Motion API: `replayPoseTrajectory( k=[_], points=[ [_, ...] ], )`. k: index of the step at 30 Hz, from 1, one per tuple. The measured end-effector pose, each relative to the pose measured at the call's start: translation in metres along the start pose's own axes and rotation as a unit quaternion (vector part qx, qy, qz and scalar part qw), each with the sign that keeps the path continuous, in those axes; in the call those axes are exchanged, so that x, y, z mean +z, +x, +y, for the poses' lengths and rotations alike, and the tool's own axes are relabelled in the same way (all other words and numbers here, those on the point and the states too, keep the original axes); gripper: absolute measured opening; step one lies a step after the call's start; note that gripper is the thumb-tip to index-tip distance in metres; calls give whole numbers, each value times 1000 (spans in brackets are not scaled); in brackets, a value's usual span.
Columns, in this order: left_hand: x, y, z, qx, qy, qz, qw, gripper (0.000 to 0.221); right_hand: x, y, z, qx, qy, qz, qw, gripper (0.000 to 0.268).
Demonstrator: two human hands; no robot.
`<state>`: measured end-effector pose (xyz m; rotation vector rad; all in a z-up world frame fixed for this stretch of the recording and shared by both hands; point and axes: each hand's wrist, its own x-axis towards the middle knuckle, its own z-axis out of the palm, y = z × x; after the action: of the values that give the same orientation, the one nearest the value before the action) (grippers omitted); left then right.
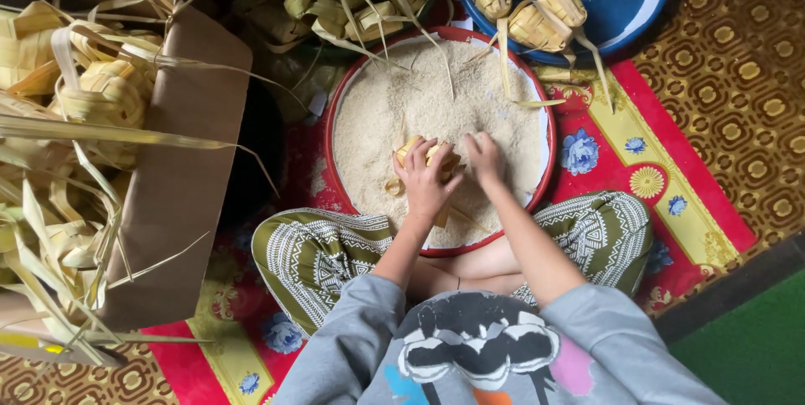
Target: A person is manually filling woven palm leaf pouches, known as ketupat, with raw rice from a large tray.
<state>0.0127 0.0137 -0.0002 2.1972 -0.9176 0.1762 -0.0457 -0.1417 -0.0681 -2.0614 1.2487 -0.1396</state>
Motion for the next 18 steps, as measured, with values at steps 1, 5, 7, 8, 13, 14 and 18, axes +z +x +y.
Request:
replayPoseTrajectory(
  k=[1,5,7,8,13,14,18],
  points=[
    [0,0,0,1,0,0,1000,70,-10,-10,-15,0,1,0,1000,58],
    [-2,-1,0,-1,-2,0,1000,69,-18,-4,-31,258,459,-31,849,72],
    [-3,2,2,-2,-2,4,1000,64,-20,12,-33,299,600,-62,740,75],
    [-3,3,3,-2,3,12,1000,61,-28,15,-42,270,614,-72,738,62],
    [-2,1,2,-6,-1,12,1000,59,-67,5,-102,215,696,-137,671,31],
    [-2,1,2,-3,-1,11,1000,60,-73,-1,-115,215,704,-147,661,33],
    [-1,-1,0,3,2,10,1000,66,-76,-10,-131,202,703,-177,659,35]
  ],
)
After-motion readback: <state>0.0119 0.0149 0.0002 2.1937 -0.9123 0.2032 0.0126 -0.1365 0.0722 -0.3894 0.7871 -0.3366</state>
